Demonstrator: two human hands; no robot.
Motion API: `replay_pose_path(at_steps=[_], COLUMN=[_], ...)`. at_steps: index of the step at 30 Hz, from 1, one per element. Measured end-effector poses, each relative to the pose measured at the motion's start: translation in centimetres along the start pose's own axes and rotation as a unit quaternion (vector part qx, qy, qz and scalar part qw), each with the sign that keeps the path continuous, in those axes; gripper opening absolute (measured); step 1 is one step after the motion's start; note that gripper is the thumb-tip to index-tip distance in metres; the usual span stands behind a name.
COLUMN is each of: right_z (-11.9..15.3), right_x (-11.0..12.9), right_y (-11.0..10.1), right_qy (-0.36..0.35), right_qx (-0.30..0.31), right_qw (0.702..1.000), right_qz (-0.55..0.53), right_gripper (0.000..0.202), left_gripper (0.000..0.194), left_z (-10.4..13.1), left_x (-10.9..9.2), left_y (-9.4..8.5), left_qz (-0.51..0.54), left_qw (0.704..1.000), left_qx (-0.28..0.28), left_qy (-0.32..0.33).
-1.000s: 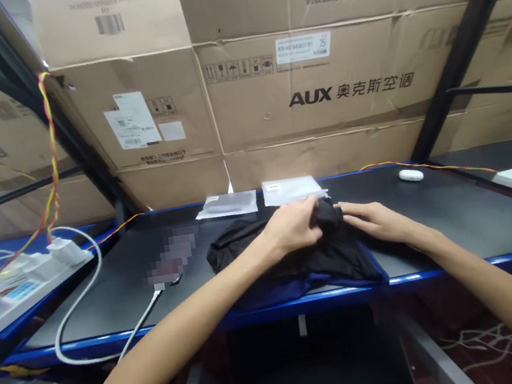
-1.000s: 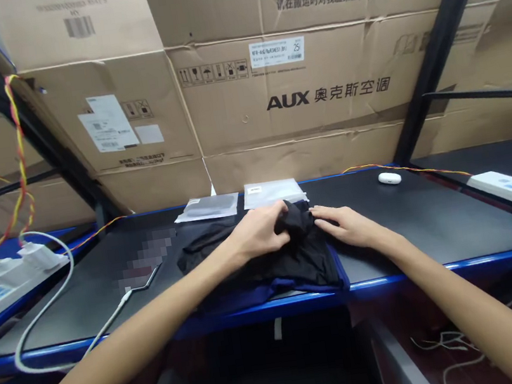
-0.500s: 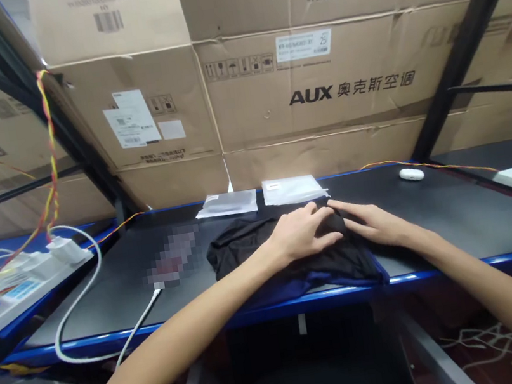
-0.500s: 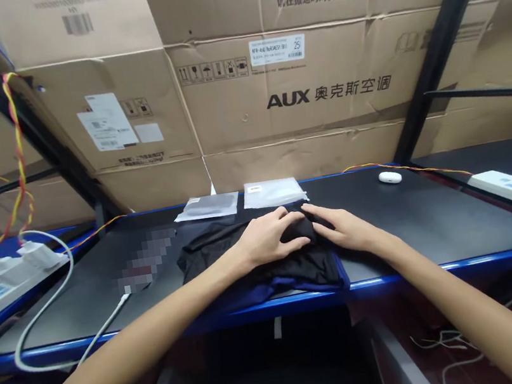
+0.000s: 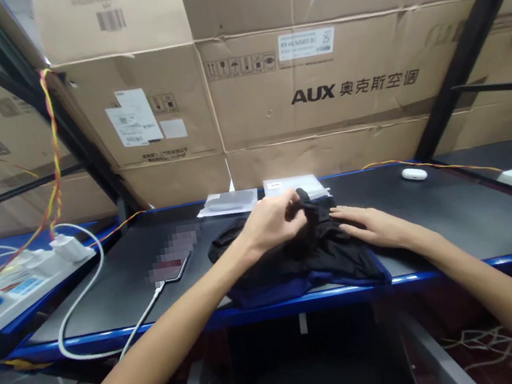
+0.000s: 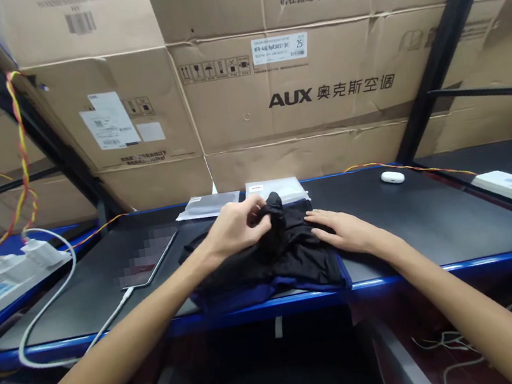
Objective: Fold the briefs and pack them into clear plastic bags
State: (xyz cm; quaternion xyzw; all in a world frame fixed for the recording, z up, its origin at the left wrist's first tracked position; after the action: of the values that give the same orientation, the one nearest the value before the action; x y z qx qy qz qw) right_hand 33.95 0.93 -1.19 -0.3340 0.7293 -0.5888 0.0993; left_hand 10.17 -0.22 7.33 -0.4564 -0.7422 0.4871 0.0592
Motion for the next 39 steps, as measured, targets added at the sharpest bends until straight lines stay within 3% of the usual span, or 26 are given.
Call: replay_pose_path(at_steps=[4, 8, 11, 14, 19, 23, 26, 29, 32, 39], right_z=[0.0, 0.0, 0.0, 0.0, -0.1, -0.1, -0.1, -0.1, -0.1, -0.1], right_x=[-0.2, -0.3, -0.2, 0.0, 0.2, 0.1, 0.1, 0.1, 0.2, 0.2], right_y=[0.0, 0.0, 0.0, -0.1, -0.2, -0.2, -0.3, -0.3, -0.3, -0.4], right_qy=[0.003, -0.002, -0.002, 0.001, -0.006, -0.004, -0.002, -0.002, -0.004, -0.001], right_qx=[-0.008, -0.013, -0.019, -0.019, -0.017, -0.019, -0.025, -0.028, -0.023, -0.019], right_qw=[1.0, 1.0, 1.0, 1.0, 1.0, 1.0, 1.0, 1.0, 1.0, 1.0], right_qz=[0.001, 0.008, 0.006, 0.006, 0.01, 0.011, 0.003, -0.003, -0.004, -0.008], right_gripper=[0.048, 0.048, 0.047, 0.047, 0.047, 0.046, 0.045, 0.045, 0.046, 0.046], left_gripper=[0.009, 0.011, 0.012, 0.021, 0.021, 0.026, 0.019, 0.015, 0.015, 0.018], left_z=[2.7, 5.5, 6.6, 6.2, 4.8, 4.1, 3.8, 3.8, 3.7, 3.8], left_x=[2.2, 5.2, 6.5, 5.7, 2.0, 1.5, 2.1, 2.4, 2.5, 4.8], left_y=[-2.4, -2.4, -2.2, -2.7, -2.5, -0.2, 1.1, 1.4, 0.6, -5.0], left_qz=[-0.064, -0.146, -0.149, -0.118, -0.035, -0.031, -0.049, -0.041, -0.007, 0.025], left_qw=[0.997, 0.981, 0.974, 0.985, 0.998, 0.996, 0.995, 0.997, 0.999, 0.984], left_qx=[-0.008, 0.061, 0.098, 0.067, 0.047, 0.086, 0.088, 0.068, 0.034, -0.136], left_qy=[-0.049, -0.115, -0.142, -0.105, 0.029, 0.02, 0.005, -0.005, -0.017, -0.114])
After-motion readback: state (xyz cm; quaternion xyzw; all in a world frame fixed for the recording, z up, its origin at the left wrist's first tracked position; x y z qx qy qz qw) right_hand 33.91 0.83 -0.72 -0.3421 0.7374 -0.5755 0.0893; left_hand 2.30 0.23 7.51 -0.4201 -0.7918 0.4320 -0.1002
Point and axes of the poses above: each hand's wrist, its own z-axis away from the middle knuckle, its own y-axis out of the palm, x = y × z, the point moved 5 cm from there along -z, towards the middle knuckle, and after that the axes turned 4 degrees about z, right-handed, at the moved point
